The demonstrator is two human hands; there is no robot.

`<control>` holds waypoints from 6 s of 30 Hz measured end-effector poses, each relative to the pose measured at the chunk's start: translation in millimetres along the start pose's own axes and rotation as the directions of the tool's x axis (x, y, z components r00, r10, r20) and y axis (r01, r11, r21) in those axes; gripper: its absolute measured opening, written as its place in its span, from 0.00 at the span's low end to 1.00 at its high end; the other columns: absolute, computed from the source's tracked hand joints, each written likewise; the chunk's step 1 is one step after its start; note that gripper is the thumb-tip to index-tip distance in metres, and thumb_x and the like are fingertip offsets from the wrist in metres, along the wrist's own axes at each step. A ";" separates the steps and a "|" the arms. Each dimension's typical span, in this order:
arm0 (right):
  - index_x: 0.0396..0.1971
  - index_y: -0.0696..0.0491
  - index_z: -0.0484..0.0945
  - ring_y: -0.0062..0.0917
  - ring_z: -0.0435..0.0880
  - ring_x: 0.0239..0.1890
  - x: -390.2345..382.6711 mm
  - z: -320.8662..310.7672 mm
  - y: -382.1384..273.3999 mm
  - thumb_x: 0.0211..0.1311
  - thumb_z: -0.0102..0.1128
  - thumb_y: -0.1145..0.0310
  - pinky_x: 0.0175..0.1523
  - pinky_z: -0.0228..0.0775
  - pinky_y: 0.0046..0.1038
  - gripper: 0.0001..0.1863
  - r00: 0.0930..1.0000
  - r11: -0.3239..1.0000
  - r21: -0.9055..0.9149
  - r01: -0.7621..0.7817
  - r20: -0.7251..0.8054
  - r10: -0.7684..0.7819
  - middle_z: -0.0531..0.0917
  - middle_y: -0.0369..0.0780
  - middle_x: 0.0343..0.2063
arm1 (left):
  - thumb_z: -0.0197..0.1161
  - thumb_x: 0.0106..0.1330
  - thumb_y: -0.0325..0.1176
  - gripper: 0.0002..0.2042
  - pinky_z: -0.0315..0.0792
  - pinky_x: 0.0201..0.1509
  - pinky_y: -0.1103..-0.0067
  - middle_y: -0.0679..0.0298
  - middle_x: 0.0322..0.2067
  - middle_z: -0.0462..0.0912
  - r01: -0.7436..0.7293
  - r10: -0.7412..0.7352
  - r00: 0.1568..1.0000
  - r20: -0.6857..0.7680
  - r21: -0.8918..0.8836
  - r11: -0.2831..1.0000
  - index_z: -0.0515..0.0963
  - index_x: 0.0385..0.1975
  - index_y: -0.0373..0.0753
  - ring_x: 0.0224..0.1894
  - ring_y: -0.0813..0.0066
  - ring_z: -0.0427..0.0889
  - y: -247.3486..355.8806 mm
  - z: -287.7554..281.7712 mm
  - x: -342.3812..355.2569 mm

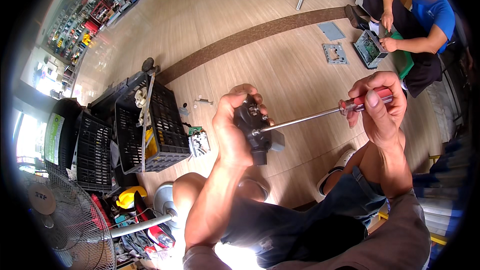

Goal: The person sits on the floor and uses a screwdriver to tighten screws on a small black electronic component. The person holds the component in one hand and turns the screwdriver with the other, working on multiple screws sequentially.

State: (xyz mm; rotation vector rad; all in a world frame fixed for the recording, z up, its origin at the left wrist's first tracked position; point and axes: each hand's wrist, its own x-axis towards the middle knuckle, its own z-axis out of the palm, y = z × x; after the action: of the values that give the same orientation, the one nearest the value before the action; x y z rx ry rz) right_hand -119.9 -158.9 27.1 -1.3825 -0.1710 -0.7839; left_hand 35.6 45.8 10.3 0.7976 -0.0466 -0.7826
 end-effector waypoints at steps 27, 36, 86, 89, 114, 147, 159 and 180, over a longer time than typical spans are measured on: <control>0.54 0.56 0.63 0.35 0.83 0.47 0.2 -21.0 9.5 0.64 0.60 0.70 0.52 0.77 0.41 0.22 0.983 0.999 -0.034 -0.036 0.180 0.042 0.76 0.54 0.53 | 0.54 0.59 0.43 0.14 0.73 0.31 0.74 0.63 0.29 0.75 -0.037 0.041 0.998 -0.057 0.072 0.997 0.74 0.36 0.40 0.29 0.71 0.77 -3.7 4.2 0.8; 0.52 0.55 0.62 0.36 0.83 0.47 3.2 -14.3 6.0 0.65 0.59 0.71 0.50 0.78 0.39 0.20 0.992 0.996 0.001 -0.086 0.090 0.085 0.77 0.54 0.50 | 0.54 0.58 0.42 0.13 0.73 0.31 0.75 0.63 0.29 0.75 -0.029 0.034 0.997 -0.064 0.070 0.997 0.74 0.36 0.40 0.29 0.72 0.77 -3.9 4.5 -0.2; 0.52 0.55 0.64 0.37 0.83 0.47 2.4 -15.0 10.6 0.67 0.58 0.67 0.49 0.79 0.36 0.19 0.993 0.994 -0.023 -0.105 0.047 0.106 0.80 0.53 0.47 | 0.54 0.58 0.41 0.14 0.74 0.30 0.75 0.60 0.28 0.77 -0.009 0.015 0.994 -0.104 0.059 0.998 0.75 0.35 0.36 0.28 0.68 0.77 -5.6 3.9 0.0; 0.55 0.55 0.63 0.38 0.82 0.49 0.4 -32.8 13.0 0.66 0.59 0.68 0.52 0.77 0.39 0.21 0.973 0.989 -0.034 -0.144 0.175 0.148 0.79 0.53 0.50 | 0.54 0.59 0.41 0.14 0.74 0.30 0.75 0.60 0.28 0.77 0.018 -0.011 0.994 -0.113 0.055 0.998 0.75 0.34 0.36 0.28 0.68 0.77 -6.2 5.3 0.2; 0.54 0.55 0.62 0.38 0.83 0.47 3.9 -1.9 5.9 0.66 0.59 0.69 0.50 0.77 0.39 0.21 0.992 0.988 0.094 -0.126 -0.009 0.127 0.81 0.52 0.46 | 0.54 0.59 0.41 0.13 0.74 0.30 0.75 0.61 0.27 0.76 0.009 -0.002 0.996 -0.095 0.076 0.997 0.75 0.34 0.37 0.28 0.69 0.77 -9.0 2.7 2.3; 0.46 0.56 0.67 0.32 0.85 0.37 5.1 -15.8 3.8 0.67 0.59 0.67 0.39 0.80 0.30 0.15 0.996 0.989 -0.124 -0.077 0.044 0.083 0.84 0.51 0.36 | 0.55 0.60 0.43 0.14 0.74 0.30 0.73 0.62 0.29 0.75 0.092 -0.090 0.993 -0.071 0.029 0.995 0.75 0.35 0.39 0.29 0.71 0.76 -5.8 5.8 -0.5; 0.46 0.56 0.67 0.35 0.86 0.37 9.1 -21.5 1.4 0.68 0.58 0.65 0.41 0.80 0.32 0.15 0.998 0.997 -0.071 0.024 -0.048 -0.027 0.83 0.52 0.38 | 0.53 0.60 0.45 0.15 0.72 0.31 0.70 0.62 0.28 0.73 0.251 -0.251 0.968 0.016 0.002 0.968 0.74 0.36 0.40 0.30 0.70 0.74 -9.6 7.5 -0.4; 0.47 0.57 0.67 0.34 0.85 0.36 6.3 -18.4 4.2 0.67 0.59 0.67 0.42 0.80 0.33 0.15 0.998 0.993 -0.105 0.056 -0.020 -0.059 0.82 0.53 0.38 | 0.53 0.60 0.45 0.15 0.74 0.31 0.68 0.62 0.28 0.75 0.235 -0.236 0.972 0.025 0.035 0.971 0.75 0.35 0.39 0.30 0.69 0.76 -12.4 4.9 0.5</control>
State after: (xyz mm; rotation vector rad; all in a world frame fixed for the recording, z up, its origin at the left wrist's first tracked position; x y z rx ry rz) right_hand -118.8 -178.4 23.1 -1.4718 -0.1543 -0.8668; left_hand 26.9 37.0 5.6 0.8309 0.0103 -1.0200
